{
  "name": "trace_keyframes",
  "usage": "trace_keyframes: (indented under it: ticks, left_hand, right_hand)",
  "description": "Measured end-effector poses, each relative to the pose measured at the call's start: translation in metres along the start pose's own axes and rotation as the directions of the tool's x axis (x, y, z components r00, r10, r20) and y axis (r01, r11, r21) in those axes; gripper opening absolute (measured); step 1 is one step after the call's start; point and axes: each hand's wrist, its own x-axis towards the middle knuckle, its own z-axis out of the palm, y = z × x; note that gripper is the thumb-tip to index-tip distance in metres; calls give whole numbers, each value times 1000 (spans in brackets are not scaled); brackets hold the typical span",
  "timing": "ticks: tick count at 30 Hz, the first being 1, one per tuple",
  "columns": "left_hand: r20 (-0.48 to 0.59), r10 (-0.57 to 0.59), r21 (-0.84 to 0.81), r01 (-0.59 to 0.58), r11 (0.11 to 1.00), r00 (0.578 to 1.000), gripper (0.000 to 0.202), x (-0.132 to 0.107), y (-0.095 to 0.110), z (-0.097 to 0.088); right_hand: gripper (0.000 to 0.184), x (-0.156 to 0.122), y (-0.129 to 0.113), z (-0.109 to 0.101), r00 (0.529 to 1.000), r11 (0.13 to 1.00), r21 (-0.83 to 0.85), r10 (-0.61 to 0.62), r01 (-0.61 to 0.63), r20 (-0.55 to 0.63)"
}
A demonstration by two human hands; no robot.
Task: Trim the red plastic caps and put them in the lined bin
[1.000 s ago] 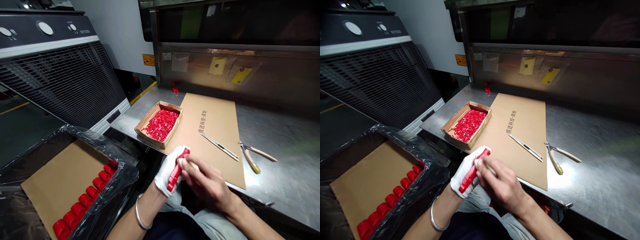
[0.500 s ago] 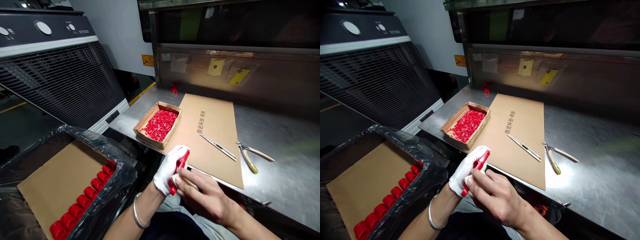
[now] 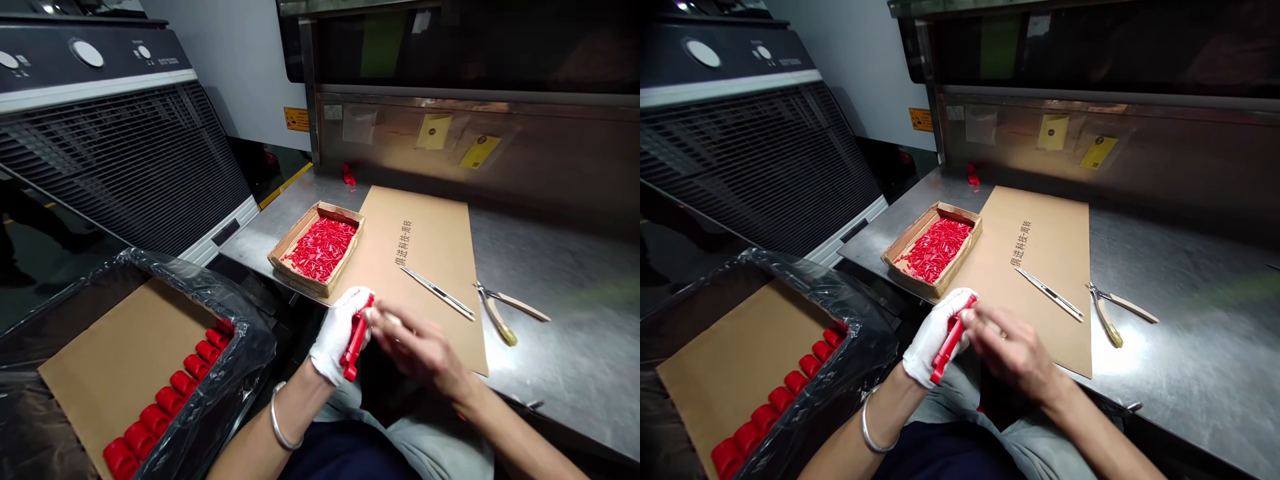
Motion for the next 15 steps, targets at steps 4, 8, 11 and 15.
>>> trace_keyframes:
  ticks: [4, 8, 11, 15]
  left_hand:
    - [48, -74, 38, 72, 997, 996, 25, -7, 7, -5]
    - [263, -225, -31, 241, 970, 938, 32, -9, 10, -10]
    - [300, -282, -150, 337, 930, 912, 28, -10, 12, -8]
    - [211, -311, -161, 347, 924, 927, 35, -12, 15, 2]
  right_hand:
    - [40, 10, 11, -15, 990, 994, -24, 107, -110, -95]
    - [41, 15, -1, -21, 994, 995, 51, 90, -87, -59]
    - [40, 17, -13, -18, 1000, 999, 44, 21, -22, 23]
    - [40, 21, -25, -10, 995, 997, -10, -71, 72, 76]
